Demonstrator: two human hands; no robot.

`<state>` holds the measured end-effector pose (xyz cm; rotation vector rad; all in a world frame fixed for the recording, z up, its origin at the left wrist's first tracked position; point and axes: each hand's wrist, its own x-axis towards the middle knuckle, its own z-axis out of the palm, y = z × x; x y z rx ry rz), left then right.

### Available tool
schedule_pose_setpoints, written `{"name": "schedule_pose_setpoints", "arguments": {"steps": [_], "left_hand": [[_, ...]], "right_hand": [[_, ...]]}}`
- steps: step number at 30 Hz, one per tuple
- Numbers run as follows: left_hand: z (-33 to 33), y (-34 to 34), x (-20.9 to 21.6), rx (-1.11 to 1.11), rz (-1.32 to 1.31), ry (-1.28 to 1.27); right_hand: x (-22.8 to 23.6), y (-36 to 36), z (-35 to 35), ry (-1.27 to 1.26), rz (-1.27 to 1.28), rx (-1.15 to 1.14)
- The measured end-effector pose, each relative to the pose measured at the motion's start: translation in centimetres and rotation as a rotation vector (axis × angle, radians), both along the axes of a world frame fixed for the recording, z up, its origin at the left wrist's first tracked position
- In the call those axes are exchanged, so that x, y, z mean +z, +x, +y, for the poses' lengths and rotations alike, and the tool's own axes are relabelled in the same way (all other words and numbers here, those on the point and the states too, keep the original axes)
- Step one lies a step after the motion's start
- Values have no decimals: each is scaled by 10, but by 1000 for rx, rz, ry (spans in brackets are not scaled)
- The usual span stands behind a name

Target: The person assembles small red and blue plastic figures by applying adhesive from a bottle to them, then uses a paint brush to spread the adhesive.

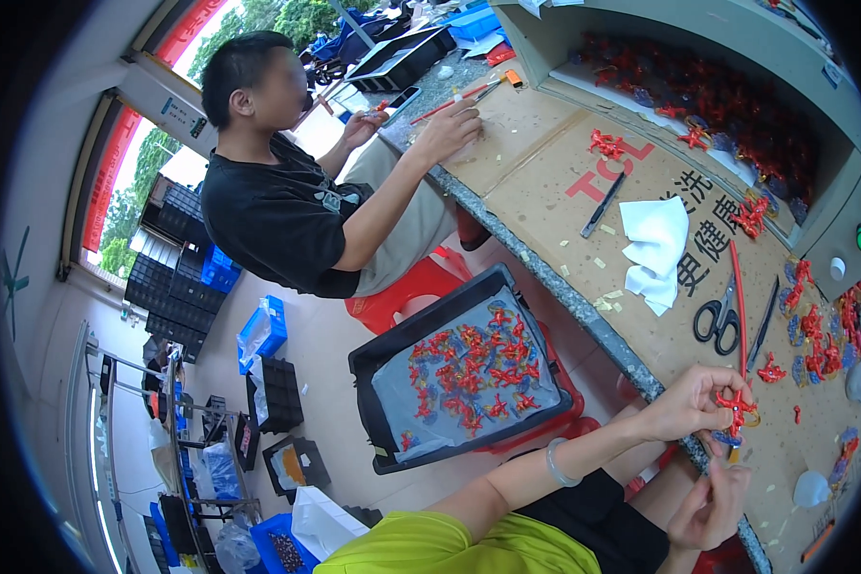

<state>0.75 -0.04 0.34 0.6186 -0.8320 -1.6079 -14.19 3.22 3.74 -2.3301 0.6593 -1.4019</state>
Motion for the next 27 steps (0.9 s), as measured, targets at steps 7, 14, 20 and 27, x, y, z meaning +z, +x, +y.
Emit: {"name": "schedule_pose_setpoints", "arguments": {"steps": [7,14,20,27], "left_hand": [[-5,0,-3,-34,37,6],[5,6,3,-36,29,52],[7,0,16,-37,-35,44],[5,-5,7,-13,-134,10]], "right_hand": [[-9,4,11,49,69,50],[-38,-30,-4,96,-68,-421],[-58,-69,-37,389,-317,-310],[-53,-45,-53,485,-469,-249]]}}
